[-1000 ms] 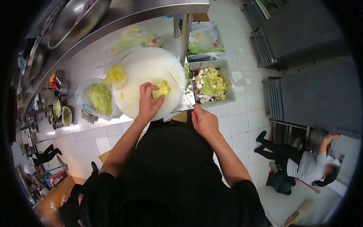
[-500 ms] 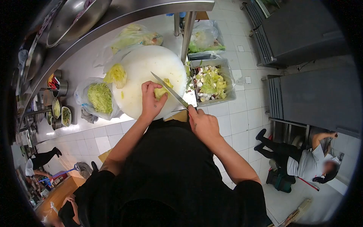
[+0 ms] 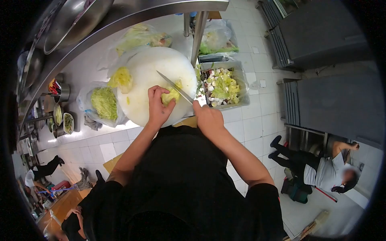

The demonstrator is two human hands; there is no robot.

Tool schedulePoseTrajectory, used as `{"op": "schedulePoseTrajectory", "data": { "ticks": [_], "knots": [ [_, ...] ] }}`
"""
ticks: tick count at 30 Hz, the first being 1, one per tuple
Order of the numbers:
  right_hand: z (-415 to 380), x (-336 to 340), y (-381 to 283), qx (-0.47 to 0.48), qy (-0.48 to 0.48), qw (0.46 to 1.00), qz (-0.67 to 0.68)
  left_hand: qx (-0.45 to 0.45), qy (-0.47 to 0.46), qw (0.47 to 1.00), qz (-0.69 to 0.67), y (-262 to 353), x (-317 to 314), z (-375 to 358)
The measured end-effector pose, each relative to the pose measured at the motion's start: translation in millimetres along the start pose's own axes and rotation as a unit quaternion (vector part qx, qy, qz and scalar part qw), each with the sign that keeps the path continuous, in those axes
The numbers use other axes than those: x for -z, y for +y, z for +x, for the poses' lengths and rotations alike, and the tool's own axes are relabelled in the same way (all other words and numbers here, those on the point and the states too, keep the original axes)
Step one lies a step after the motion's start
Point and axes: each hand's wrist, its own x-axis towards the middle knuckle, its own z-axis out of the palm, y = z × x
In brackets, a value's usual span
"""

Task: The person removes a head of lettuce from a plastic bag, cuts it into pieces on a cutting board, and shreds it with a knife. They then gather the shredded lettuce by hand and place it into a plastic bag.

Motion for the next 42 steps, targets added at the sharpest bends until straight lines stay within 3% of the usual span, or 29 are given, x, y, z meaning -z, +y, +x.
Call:
{"op": "schedulePoseTrajectory", "data": {
  "ticks": [3,7,11,15,21,25,29,32,35,38,42],
  "knots": [
    [7,6,12,0.032,0.072,0.995,0.054,0.018,0.000,1.000,0.005,-1,5,0],
    [-33,33,1,-0.012,0.018,0.996,0.085,0.043,0.001,0.999,-0.006,1,13,-3],
    [-58,29,-8,-0.037,-0.028,0.995,0.088,0.013,0.014,1.000,0.019,-1,12,-4],
    [-42,12,-12,-0.055,-0.092,0.989,0.103,0.013,0.003,0.999,0.036,1,15,-4],
    [-24,8,8,-0.030,-0.070,0.980,0.186,-0.033,0.005,0.996,0.081,-16,45,2],
    [-46,18,20,-0.113,0.050,0.988,0.091,-0.038,-0.006,0.991,0.125,-19,72,5],
    [-57,25,12,-0.072,0.019,0.983,0.170,-0.052,0.008,0.992,0.114,-6,70,6],
    [-37,5,13,-0.094,-0.031,0.985,0.144,-0.102,-0.089,0.989,0.062,-14,64,17],
    [-30,18,7,-0.071,0.003,0.979,0.192,-0.113,-0.183,0.977,0.003,-8,71,25],
    [-24,20,15,-0.078,-0.001,0.973,0.217,-0.130,-0.125,0.983,0.015,-7,74,38],
    [-21,10,26,-0.105,-0.023,0.961,0.254,-0.164,-0.100,0.963,0.188,3,18,66]
  ]
}}
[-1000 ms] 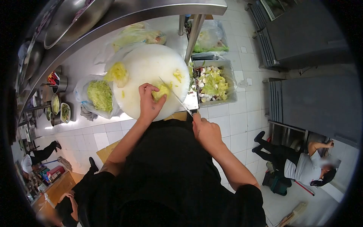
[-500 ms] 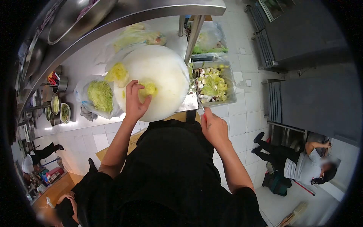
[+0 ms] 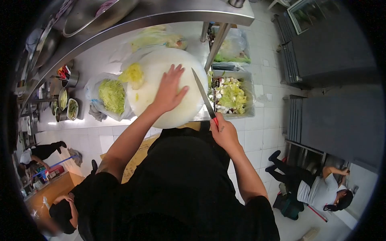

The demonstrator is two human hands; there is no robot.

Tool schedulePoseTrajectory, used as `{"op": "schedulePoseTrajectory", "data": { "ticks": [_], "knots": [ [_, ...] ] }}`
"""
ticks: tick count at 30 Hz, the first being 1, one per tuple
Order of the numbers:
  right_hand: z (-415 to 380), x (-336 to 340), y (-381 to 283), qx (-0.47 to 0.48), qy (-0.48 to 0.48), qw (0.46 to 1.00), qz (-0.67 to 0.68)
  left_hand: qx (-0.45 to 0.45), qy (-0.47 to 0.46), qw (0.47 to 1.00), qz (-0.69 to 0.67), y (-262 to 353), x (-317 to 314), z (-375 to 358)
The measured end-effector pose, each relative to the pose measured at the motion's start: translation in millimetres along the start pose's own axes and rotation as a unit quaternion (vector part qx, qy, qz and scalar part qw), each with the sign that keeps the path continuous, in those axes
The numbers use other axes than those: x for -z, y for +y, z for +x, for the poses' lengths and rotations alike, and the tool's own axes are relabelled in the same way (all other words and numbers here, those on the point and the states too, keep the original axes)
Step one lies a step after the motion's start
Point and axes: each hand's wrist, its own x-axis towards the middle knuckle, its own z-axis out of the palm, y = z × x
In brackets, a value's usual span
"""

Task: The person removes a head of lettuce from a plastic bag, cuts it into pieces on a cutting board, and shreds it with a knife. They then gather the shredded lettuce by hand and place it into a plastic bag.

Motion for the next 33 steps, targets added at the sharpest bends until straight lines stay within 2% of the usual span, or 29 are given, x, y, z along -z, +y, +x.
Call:
{"op": "schedulePoseTrajectory", "data": {
  "ticks": [2,5,10,14,17,20,21,24,25,28,33],
  "knots": [
    [-3,-3,0,-0.010,-0.002,0.999,0.037,0.020,-0.026,0.995,0.094,5,-30,15],
    [-8,-1,2,-0.018,-0.002,0.998,0.064,0.057,-0.048,0.991,0.113,5,-33,19],
    [-11,1,11,-0.050,-0.010,0.994,0.092,0.059,-0.096,0.980,0.166,12,-33,30],
    [-10,16,12,-0.029,0.000,0.995,0.096,0.068,-0.105,0.972,0.200,10,-36,26],
    [-6,14,18,0.013,0.007,0.999,0.031,0.106,0.007,0.993,0.043,-7,-45,24],
    [0,9,10,0.058,0.025,0.998,-0.013,0.102,0.120,0.979,-0.129,-8,-17,23],
    [3,10,3,0.068,0.024,0.997,-0.036,0.063,0.239,0.948,-0.201,-12,-16,25],
    [13,11,-14,0.093,0.011,0.993,-0.077,0.094,0.194,0.942,-0.258,-34,18,1],
    [15,11,-18,0.102,0.005,0.991,-0.086,0.101,0.134,0.940,-0.299,-39,28,-9],
    [19,11,-26,0.131,0.012,0.985,-0.114,0.047,0.013,0.989,-0.140,-12,45,-42],
    [26,12,-23,0.122,-0.019,0.976,-0.180,-0.011,-0.049,0.990,-0.133,-6,28,-44]
  ]
}}
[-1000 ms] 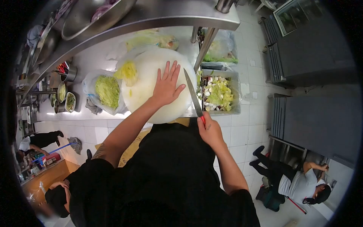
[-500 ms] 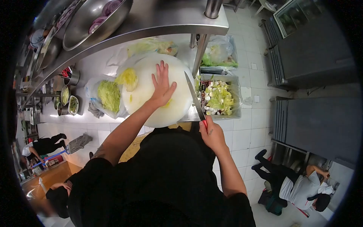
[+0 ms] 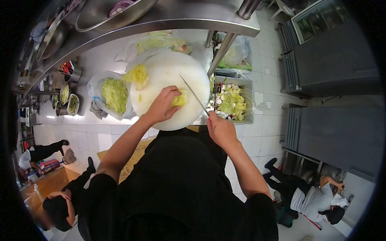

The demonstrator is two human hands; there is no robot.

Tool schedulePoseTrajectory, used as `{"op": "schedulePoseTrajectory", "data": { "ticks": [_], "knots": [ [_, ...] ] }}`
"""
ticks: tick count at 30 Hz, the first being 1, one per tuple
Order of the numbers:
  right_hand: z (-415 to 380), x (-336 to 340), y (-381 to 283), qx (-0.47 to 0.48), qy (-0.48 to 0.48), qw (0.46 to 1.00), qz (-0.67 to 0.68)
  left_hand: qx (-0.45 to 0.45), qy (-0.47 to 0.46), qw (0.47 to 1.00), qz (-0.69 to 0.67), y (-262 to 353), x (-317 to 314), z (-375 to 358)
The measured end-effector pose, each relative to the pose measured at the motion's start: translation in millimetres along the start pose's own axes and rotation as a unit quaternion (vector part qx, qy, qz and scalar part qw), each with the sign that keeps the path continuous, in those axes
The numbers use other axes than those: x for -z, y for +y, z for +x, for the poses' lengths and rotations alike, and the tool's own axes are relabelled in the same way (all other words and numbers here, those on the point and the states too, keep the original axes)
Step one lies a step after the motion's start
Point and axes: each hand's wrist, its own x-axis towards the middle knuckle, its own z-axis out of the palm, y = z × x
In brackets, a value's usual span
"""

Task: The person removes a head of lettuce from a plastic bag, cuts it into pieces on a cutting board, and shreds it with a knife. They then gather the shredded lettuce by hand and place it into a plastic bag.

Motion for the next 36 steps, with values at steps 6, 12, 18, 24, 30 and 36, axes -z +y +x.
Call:
{"op": "schedulePoseTrajectory", "data": {
  "ticks": [6,12,18,24,30,36],
  "knots": [
    [-5,1,5,0.030,0.030,0.999,0.006,-0.086,-0.078,0.993,0.012,-5,36,10],
    [-7,-2,-1,0.014,0.002,0.998,-0.066,-0.075,-0.083,0.993,0.041,-8,13,7],
    [-33,22,-23,0.037,0.001,0.993,-0.110,-0.102,-0.088,0.985,0.108,-13,8,10],
    [2,-8,-9,0.040,-0.029,0.997,-0.066,-0.107,-0.089,0.981,0.132,-16,6,8],
    [1,-5,-17,0.048,-0.021,0.996,-0.069,-0.099,-0.076,0.985,0.123,-16,5,6],
    [-3,10,-34,0.035,-0.042,0.996,-0.073,-0.108,-0.044,0.986,0.122,-18,2,3]
  ]
}}
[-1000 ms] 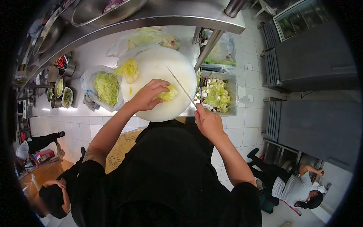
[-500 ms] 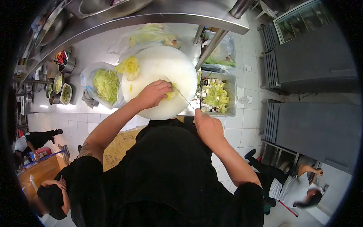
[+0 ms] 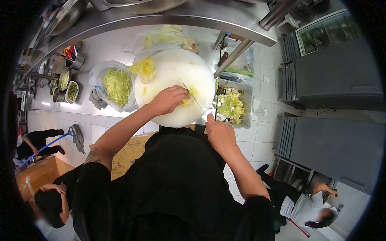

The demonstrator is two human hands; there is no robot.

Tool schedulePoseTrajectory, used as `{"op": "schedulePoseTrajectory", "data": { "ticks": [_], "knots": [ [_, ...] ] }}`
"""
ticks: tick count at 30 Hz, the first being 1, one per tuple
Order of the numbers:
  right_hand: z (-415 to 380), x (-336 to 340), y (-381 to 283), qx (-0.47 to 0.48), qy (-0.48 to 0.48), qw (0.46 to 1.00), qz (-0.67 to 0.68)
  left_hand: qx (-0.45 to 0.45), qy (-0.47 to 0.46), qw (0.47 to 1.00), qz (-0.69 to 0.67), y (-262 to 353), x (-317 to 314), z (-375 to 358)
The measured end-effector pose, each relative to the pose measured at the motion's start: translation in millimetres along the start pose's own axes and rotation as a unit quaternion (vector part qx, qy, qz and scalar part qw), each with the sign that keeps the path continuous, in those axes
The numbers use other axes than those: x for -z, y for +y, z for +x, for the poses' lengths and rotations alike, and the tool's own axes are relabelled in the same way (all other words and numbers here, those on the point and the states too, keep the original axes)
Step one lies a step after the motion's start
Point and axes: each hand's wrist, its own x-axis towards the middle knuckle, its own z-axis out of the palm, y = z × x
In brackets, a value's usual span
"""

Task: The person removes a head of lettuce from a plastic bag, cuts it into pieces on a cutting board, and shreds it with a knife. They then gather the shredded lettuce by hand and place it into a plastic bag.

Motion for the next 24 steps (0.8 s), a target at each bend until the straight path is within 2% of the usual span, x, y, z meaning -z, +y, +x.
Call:
{"op": "schedulePoseTrajectory", "data": {
  "ticks": [5,7,11,13,16,19,22,24],
  "knots": [
    [19,-12,8,-0.008,-0.018,1.000,0.008,0.004,-0.005,1.000,-0.010,-1,1,1],
    [2,12,-6,-0.024,-0.038,0.999,-0.006,0.006,-0.002,1.000,-0.014,-1,1,-2],
    [19,-12,3,-0.011,-0.022,0.999,0.023,0.005,0.018,0.999,-0.029,-1,-2,-1],
    [3,12,-11,-0.025,-0.040,0.999,0.004,0.007,0.021,0.999,-0.036,1,2,-3],
    [24,-27,2,-0.014,-0.013,0.999,0.025,0.010,0.021,0.999,-0.048,5,1,0],
    [9,5,-12,-0.030,-0.029,0.999,0.004,0.017,0.024,0.998,-0.052,3,3,-5],
    [20,-32,3,-0.008,-0.002,1.000,0.018,0.017,0.023,0.998,-0.055,3,0,-1],
    [25,-21,11,-0.003,0.005,1.000,0.016,0.021,0.030,0.997,-0.062,-1,-5,-7]
  ]
}}
